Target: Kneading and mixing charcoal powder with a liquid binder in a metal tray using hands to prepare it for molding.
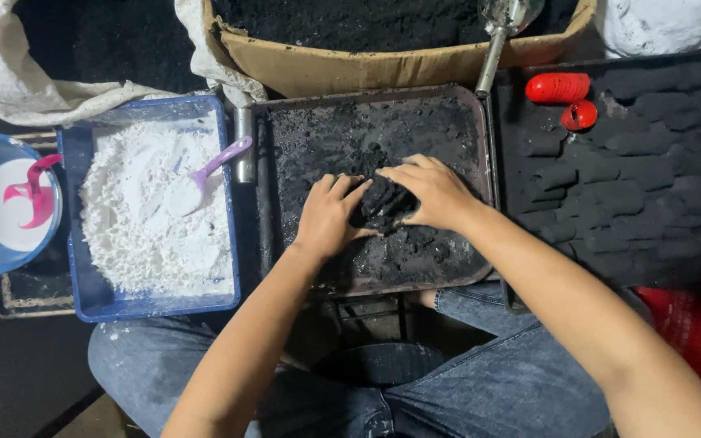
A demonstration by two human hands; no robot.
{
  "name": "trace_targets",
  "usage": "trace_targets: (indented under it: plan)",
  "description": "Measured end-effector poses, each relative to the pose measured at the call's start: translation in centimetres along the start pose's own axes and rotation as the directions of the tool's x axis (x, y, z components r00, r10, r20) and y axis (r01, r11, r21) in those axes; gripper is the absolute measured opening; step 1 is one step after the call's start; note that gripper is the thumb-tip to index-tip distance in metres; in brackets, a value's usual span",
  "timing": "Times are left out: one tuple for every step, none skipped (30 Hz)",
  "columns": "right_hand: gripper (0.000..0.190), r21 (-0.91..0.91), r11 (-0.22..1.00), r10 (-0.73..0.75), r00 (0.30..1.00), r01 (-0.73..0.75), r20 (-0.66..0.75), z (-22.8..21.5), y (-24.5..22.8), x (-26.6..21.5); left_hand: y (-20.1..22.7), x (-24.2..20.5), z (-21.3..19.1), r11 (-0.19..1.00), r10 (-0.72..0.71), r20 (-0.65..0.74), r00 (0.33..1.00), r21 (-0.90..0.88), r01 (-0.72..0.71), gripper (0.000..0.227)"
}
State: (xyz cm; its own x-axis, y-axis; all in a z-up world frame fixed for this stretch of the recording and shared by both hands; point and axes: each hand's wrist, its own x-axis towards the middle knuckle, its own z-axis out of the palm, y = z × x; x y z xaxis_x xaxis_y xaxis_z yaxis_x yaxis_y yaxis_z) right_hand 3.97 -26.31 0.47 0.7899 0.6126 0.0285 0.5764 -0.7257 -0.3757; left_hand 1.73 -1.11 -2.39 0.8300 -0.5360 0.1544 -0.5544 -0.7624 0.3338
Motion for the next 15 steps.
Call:
trace_targets:
  plan:
    - [0.095,0.020,1.000,-0.003,0.999,0.002,0.036,-0.5,0.1,0.6,-0.1,0.2,-0.5,1.000,-0.004,-0.004,1.000,0.001,0.004,0.096]
    - [0.095,0.019,1.000,-0.006,0.999,0.006,0.032,-1.1,0.0,0.9,-0.4,0.4,-0.8,1.000,-0.004,-0.007,1.000,0.006,0.004,0.096]
    - [0.088,0.061,0.998,0.016,0.996,-0.021,0.084,-1.7,0.0,1.2,-0.6,0.6,-1.0,1.000,0.007,0.022,1.000,-0.018,-0.006,0.094]
    - [0.082,0.102,0.994,0.035,0.990,-0.049,0.136,-2.2,0.0,1.5,-0.9,0.8,-1.2,0.999,0.018,0.051,0.999,-0.041,-0.016,0.091]
    - [0.082,0.100,0.994,0.035,0.990,-0.049,0.136,-3.0,-0.3,1.7,-0.8,1.1,-2.1,0.999,0.019,0.050,0.999,-0.041,-0.017,0.091]
    - [0.067,0.169,0.983,0.058,0.991,-0.077,0.117,-3.8,-0.6,1.9,-0.8,1.5,-3.0,0.992,-0.021,0.112,0.994,-0.119,0.035,0.090]
    - [0.052,0.236,0.966,0.080,0.992,-0.101,0.097,-4.6,-0.8,2.2,-0.9,1.8,-3.9,0.978,-0.056,0.174,0.983,-0.190,0.090,0.088]
    - [0.052,0.234,0.967,0.079,0.992,-0.099,0.095,-4.1,-0.2,2.0,-0.7,1.9,-4.6,0.978,-0.056,0.171,0.984,-0.189,0.089,0.088]
    - [0.037,0.321,0.942,0.092,0.996,-0.094,0.022,-3.6,0.3,1.8,-0.5,1.9,-5.3,0.962,-0.076,0.200,0.977,-0.243,0.125,0.093]
    - [0.022,0.405,0.910,0.111,0.993,-0.082,-0.050,-3.2,0.9,1.5,-0.3,1.9,-6.0,0.942,-0.094,0.231,0.968,-0.295,0.162,0.097]
    - [0.022,0.404,0.911,0.111,0.992,-0.080,-0.054,-2.2,1.3,1.0,0.2,1.5,-6.1,0.943,-0.092,0.229,0.969,-0.294,0.159,0.097]
    - [0.016,0.426,0.902,0.117,0.988,-0.065,-0.097,-1.1,1.7,0.6,0.7,1.1,-6.3,0.935,-0.080,0.175,0.981,-0.327,0.135,0.102]
    - [0.012,0.448,0.893,0.125,0.983,-0.051,-0.138,0.0,2.1,0.0,1.2,0.6,-6.4,0.926,-0.070,0.121,0.990,-0.361,0.110,0.107]
    - [0.012,0.447,0.893,0.125,0.982,-0.050,-0.139,-0.5,0.6,-0.1,2.1,0.3,-6.3,0.926,-0.069,0.120,0.990,-0.361,0.108,0.107]
    - [0.021,0.457,0.884,0.156,0.984,-0.098,-0.090,-1.1,-0.7,-0.3,2.9,0.2,-6.2,0.938,-0.064,0.101,0.993,-0.332,0.095,0.111]
